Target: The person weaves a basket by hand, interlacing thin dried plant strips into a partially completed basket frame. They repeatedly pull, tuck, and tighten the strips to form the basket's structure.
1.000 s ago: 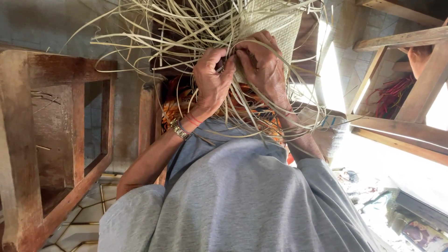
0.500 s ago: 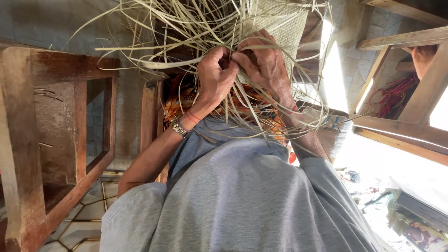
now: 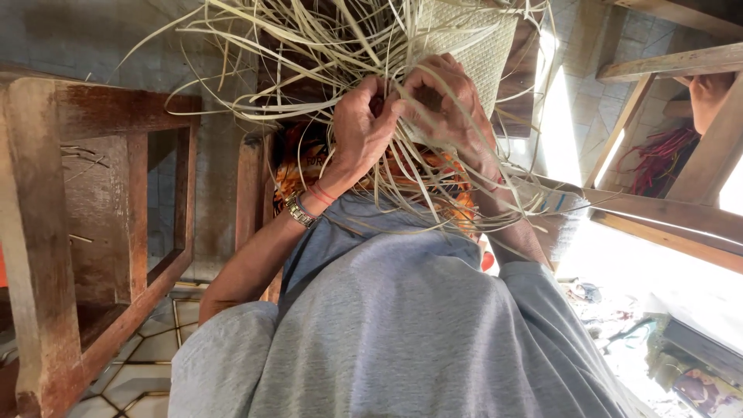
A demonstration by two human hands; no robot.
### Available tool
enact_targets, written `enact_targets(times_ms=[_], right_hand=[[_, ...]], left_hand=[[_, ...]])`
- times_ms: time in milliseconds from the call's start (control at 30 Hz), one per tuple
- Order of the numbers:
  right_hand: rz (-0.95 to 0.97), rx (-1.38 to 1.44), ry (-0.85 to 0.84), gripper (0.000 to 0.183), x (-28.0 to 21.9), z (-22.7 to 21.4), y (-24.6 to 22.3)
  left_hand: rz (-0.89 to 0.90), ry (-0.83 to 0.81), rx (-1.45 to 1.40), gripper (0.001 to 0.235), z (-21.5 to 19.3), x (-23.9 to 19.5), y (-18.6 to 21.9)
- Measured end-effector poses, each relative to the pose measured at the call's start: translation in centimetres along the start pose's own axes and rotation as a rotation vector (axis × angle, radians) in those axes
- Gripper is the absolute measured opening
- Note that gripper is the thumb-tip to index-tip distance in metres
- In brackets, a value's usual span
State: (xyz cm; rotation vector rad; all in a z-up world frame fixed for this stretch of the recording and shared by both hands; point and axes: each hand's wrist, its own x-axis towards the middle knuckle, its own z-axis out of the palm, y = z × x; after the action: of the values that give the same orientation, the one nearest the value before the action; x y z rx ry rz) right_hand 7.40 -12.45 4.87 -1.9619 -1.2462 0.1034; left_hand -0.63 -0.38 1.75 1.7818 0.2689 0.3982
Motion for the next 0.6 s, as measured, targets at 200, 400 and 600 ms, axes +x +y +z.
enact_targets(times_ms=[200,400,600], right_hand=[[0.043,0.148,0.023,0.029,0.0,-0.6,-2.1],[0.191,-0.089,0.077,0.025,1.1,-1.7,-5.2],[0.060,0.015,0.118,0.011,2.1,-2.2,-4.5]], left_hand=[[0.022,-0.009,0.153,0.050,1.1,0.1,-2.0],[0.019,0.004,0.042,0.024,0.8,0.9,-0.8],[-0.165,-0.047,-0.082,0.016,0.1,1.5,0.2]])
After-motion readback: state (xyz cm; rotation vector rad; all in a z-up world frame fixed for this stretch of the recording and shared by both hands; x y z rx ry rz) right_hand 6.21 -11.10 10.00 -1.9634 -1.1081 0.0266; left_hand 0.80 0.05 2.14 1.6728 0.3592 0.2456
